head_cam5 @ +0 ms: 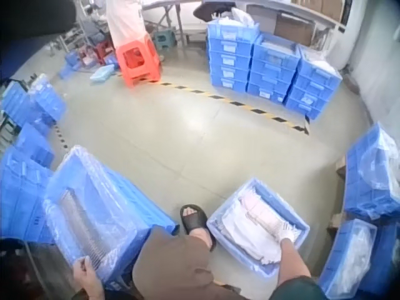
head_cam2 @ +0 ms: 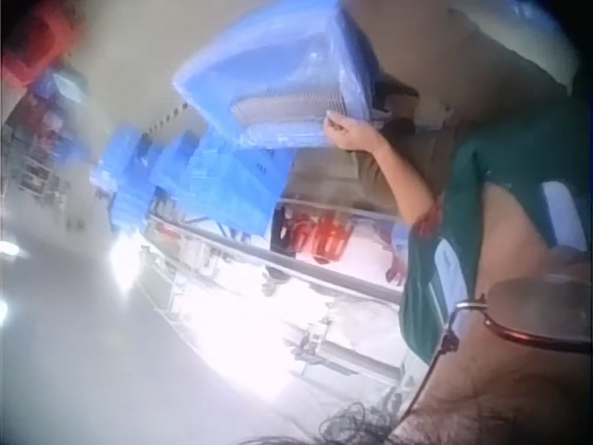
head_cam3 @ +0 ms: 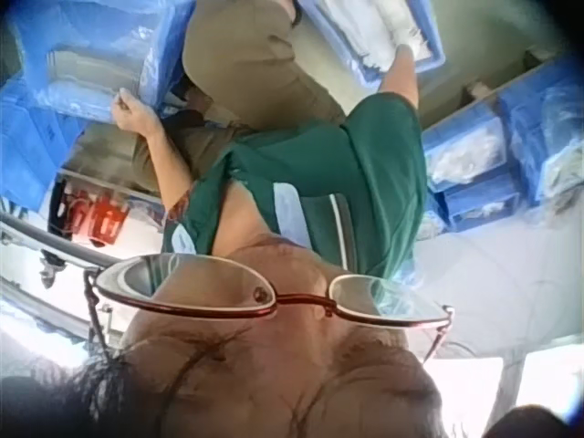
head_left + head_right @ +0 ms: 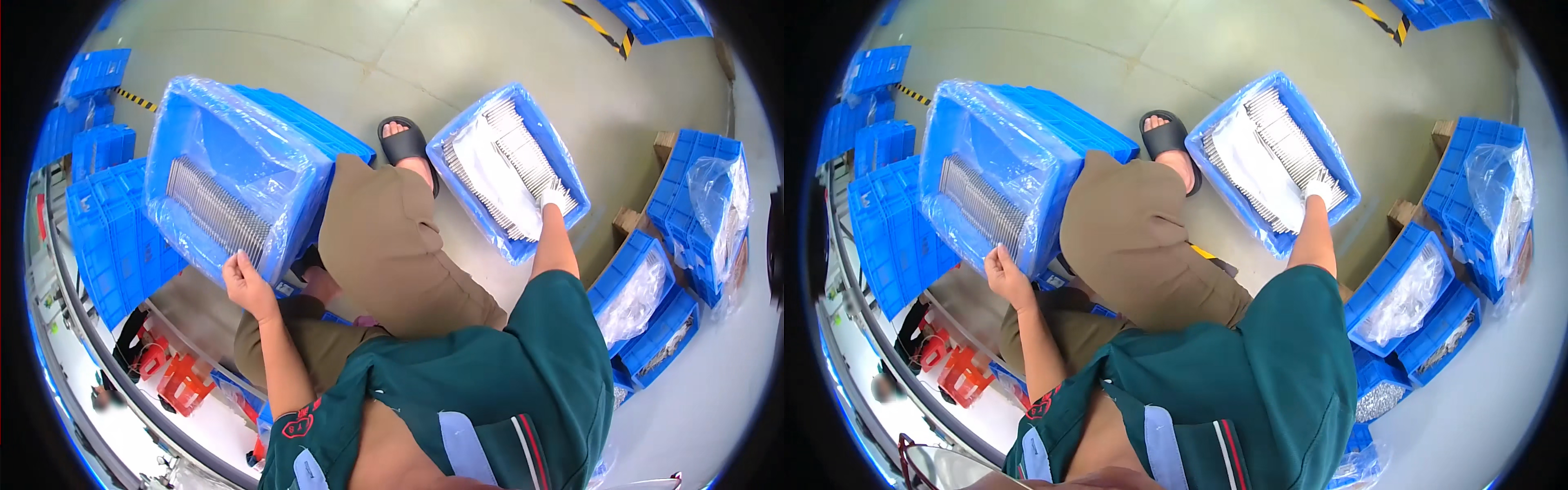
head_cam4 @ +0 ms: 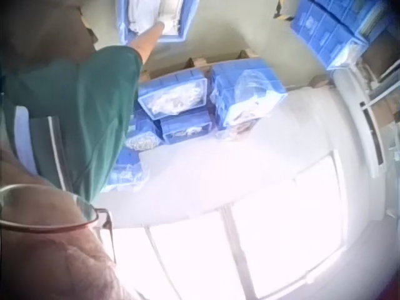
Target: The person sorts and aligns small metal pins into a blue plastic tray by hand.
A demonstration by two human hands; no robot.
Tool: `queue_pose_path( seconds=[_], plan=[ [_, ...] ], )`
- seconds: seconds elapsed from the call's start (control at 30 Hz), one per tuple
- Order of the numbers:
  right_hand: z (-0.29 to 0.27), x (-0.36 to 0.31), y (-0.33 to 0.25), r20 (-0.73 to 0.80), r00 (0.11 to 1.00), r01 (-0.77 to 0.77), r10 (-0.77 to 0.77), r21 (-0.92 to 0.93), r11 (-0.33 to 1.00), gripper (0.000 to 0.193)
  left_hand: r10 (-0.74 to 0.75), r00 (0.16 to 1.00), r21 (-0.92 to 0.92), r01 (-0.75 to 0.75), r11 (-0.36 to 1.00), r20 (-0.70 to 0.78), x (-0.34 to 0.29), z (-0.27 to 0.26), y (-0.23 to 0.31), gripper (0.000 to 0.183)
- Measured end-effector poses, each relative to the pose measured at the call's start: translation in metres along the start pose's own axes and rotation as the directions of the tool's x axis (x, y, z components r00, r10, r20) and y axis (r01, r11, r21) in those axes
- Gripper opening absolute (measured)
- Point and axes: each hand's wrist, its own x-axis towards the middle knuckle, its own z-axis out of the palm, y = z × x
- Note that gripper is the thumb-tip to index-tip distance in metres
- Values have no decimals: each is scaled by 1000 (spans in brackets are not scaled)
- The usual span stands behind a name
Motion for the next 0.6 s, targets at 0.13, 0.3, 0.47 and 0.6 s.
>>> queue_pose_path(
  seconds=[0.13,0.3,0.47,0.6],
  plan=[
    [30,-77,-74,294,952,-155,-79,690,707,2,96,984,212,-62,975,-153,1,-29,-9,18],
    [-63,-140,-132,487,795,-274,-361,819,504,9,32,993,75,-24,997,-111,0,1,3,17],
    [-130,-278,-236,303,574,-5,-761,930,367,19,-88,984,-338,31,941,-155,6,-9,-22,16],
    [-174,-375,-285,277,196,97,-941,949,300,20,-364,917,-791,340,508,160,19,-35,-10,16]
  ],
)
